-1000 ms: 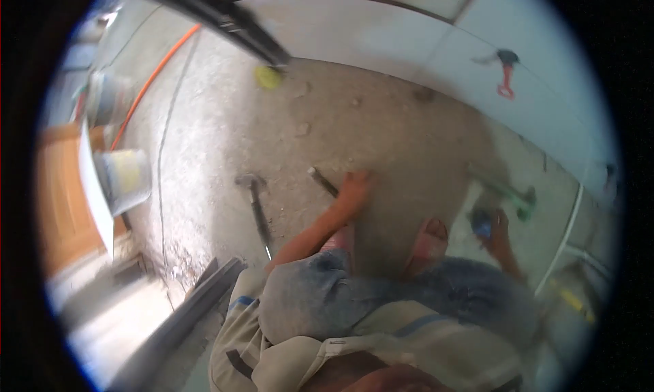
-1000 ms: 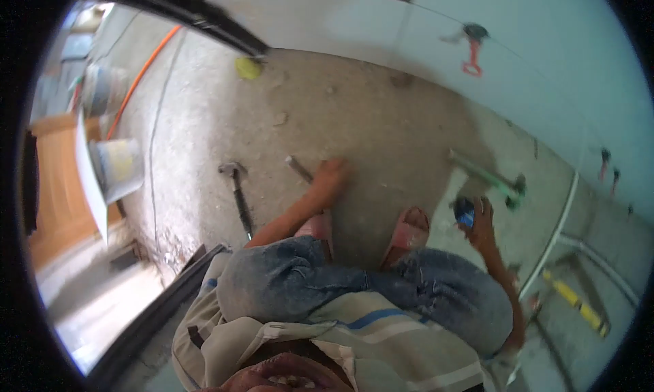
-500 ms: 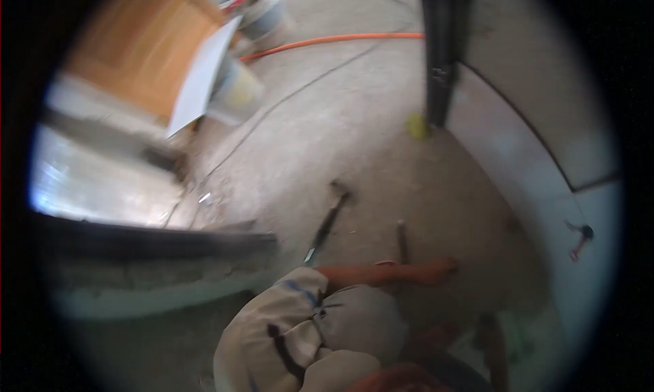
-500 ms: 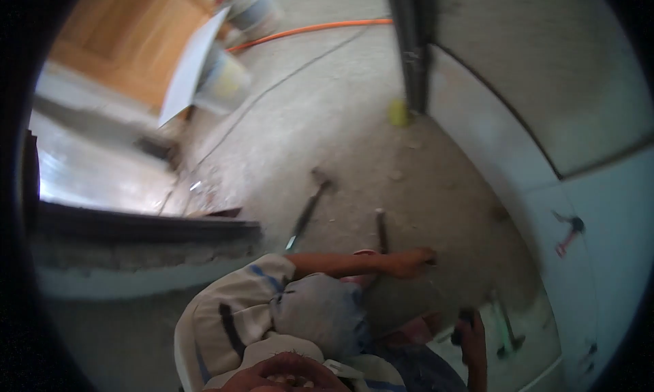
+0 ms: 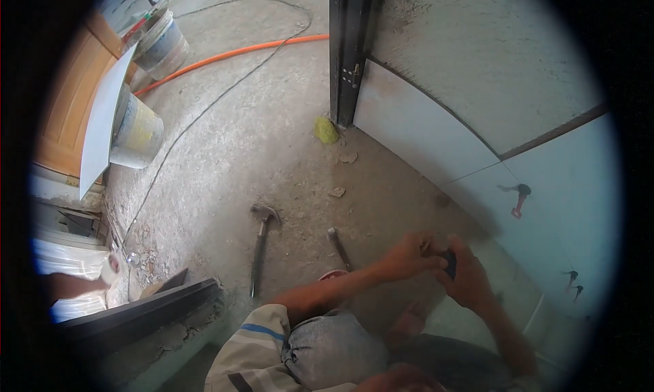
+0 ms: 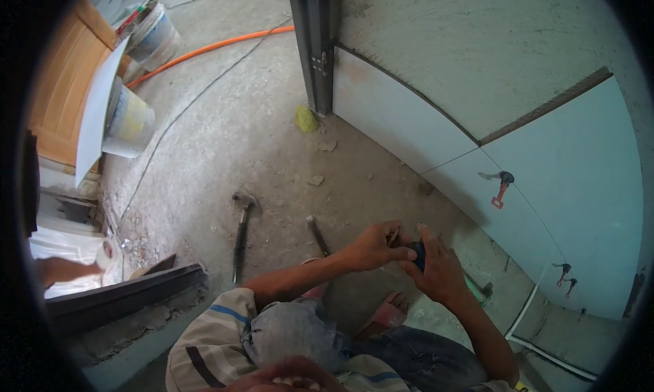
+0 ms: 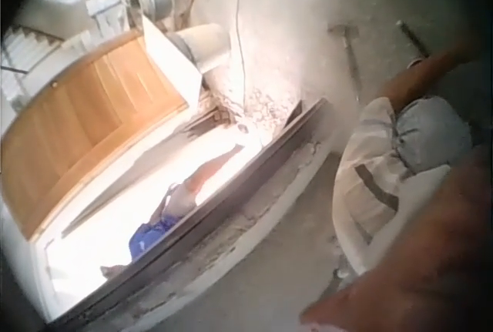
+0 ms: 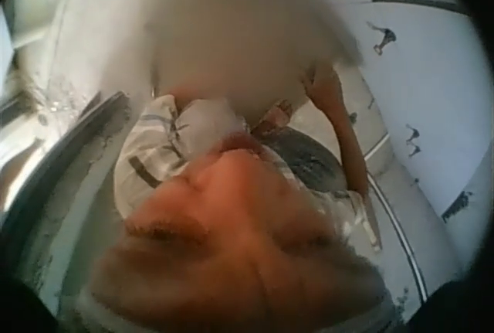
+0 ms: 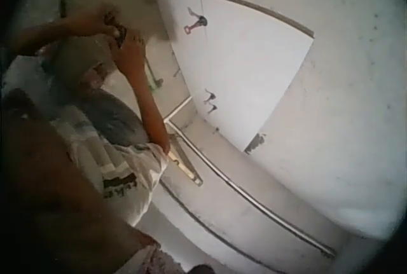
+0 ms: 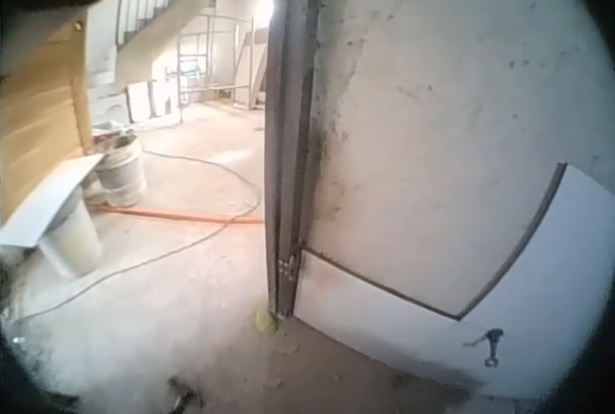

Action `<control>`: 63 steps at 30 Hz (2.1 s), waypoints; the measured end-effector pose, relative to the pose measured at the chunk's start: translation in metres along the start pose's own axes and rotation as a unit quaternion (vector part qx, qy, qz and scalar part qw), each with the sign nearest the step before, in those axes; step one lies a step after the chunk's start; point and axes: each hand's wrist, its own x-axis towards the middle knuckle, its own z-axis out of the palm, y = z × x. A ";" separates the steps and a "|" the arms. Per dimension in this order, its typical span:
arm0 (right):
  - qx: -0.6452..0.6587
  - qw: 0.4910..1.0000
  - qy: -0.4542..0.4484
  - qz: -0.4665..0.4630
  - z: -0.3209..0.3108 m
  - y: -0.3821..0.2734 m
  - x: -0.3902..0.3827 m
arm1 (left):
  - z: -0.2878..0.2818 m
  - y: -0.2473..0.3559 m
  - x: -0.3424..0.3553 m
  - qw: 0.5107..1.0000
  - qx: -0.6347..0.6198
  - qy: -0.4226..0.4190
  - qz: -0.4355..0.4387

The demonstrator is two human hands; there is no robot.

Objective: Prepping a wall for tiling by chiseling mortar and measuring dimensions.

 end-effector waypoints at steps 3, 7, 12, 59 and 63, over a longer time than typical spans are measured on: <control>-0.042 0.998 -0.032 -0.045 0.000 0.003 0.004 | -0.023 -0.005 -0.007 0.999 0.031 -0.004 0.023; -0.033 0.993 0.007 0.112 -0.028 0.045 -0.021 | -0.057 0.024 -0.024 0.996 -0.006 0.084 0.004; 0.031 0.993 -0.013 0.110 0.052 0.197 -0.060 | -0.054 -0.025 -0.008 0.989 -0.071 0.124 0.026; -0.215 0.916 0.322 0.105 -0.133 0.105 -0.055 | -0.138 0.105 0.149 0.871 -0.266 0.362 0.200; -0.169 0.927 0.314 0.115 -0.135 0.092 -0.043 | -0.144 0.106 0.155 0.861 -0.253 0.389 0.206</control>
